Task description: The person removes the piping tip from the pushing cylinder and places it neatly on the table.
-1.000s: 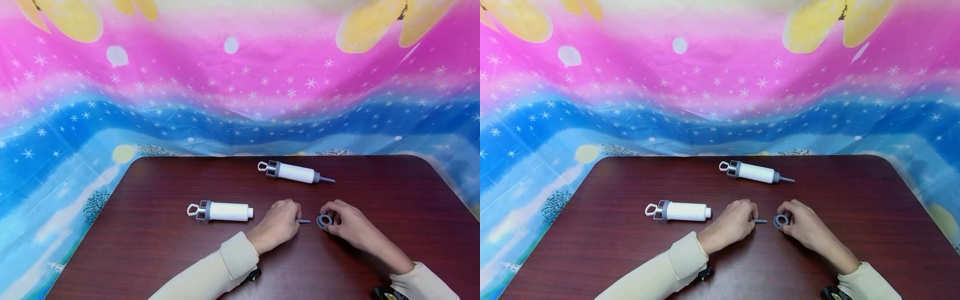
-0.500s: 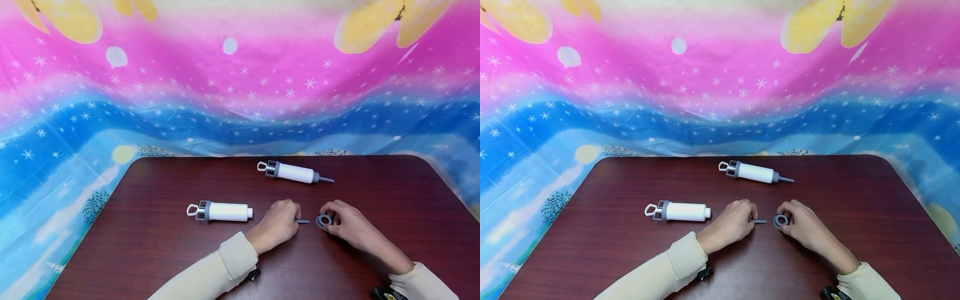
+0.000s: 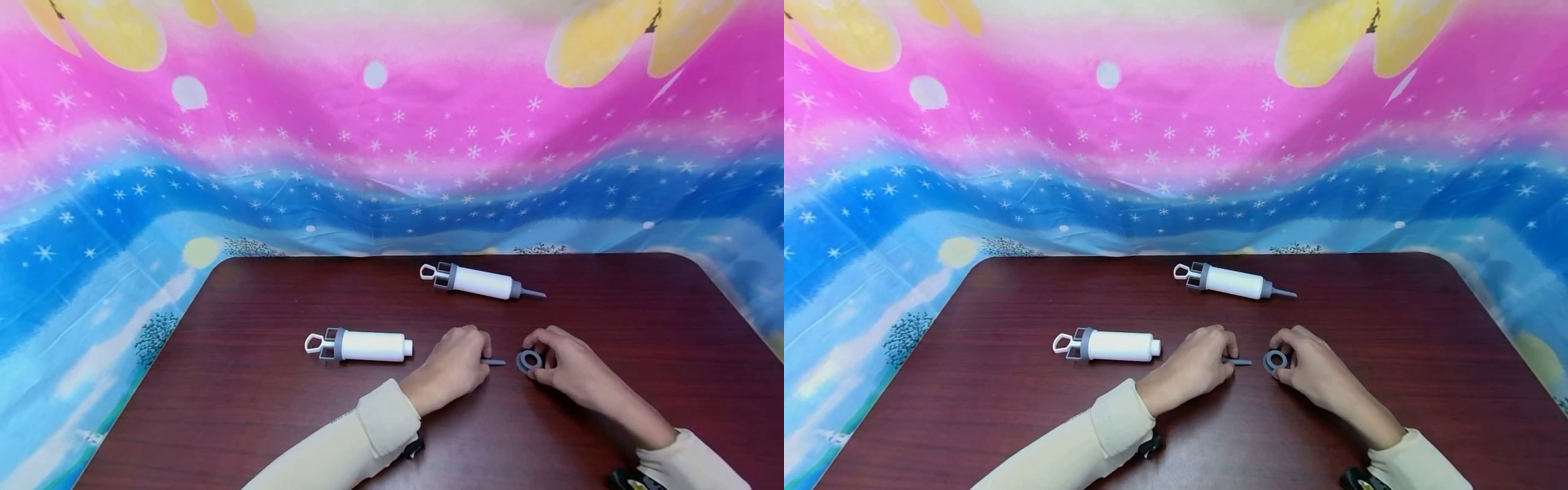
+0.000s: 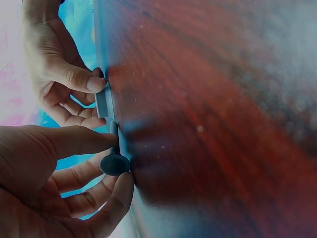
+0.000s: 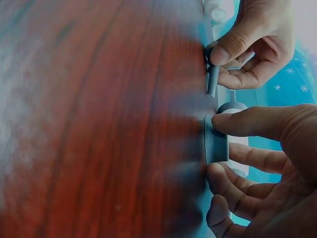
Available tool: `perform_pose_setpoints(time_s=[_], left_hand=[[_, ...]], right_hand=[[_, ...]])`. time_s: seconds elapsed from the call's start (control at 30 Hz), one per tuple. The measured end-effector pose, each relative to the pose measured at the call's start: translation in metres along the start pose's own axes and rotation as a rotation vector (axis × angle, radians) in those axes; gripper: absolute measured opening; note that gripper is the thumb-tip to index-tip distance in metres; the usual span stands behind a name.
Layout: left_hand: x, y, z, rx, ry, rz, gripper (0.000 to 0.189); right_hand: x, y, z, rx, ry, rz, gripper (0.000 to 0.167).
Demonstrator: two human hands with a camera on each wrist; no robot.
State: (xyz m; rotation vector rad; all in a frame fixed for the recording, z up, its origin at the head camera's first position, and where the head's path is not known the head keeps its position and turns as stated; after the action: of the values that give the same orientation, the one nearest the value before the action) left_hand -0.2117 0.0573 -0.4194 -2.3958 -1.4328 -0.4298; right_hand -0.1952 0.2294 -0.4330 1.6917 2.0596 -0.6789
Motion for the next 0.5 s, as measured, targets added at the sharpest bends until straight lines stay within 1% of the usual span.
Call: perform_pose_setpoints(time_s=[0.33,0.5], left_hand=[[0.0012,0.001,-0.0011,-0.009,-0.014,-0.019,0.009],[-0.0003,0.002,-0.0055,-0.017,0.024,-0.041,0.011]], right_hand=[[-0.0011,0.0006,-0.0024,0.022,0.01,0.002,0.031],[-0.0017,-0.0009,-0.0051,0.042,0.018,-0.012,0.033]])
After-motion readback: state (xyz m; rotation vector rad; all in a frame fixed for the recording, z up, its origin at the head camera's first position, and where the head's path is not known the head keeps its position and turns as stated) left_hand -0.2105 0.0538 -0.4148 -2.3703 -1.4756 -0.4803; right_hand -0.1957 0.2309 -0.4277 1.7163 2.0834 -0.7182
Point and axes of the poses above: each hand's wrist, its own y-axis away from the middle knuckle, its own z-axis out of the palm, x = y × z, the point moved 6 cm from there along -y, towards the middle knuckle, and after that the axes turned 10 degrees about x, right-handed, at the moved point
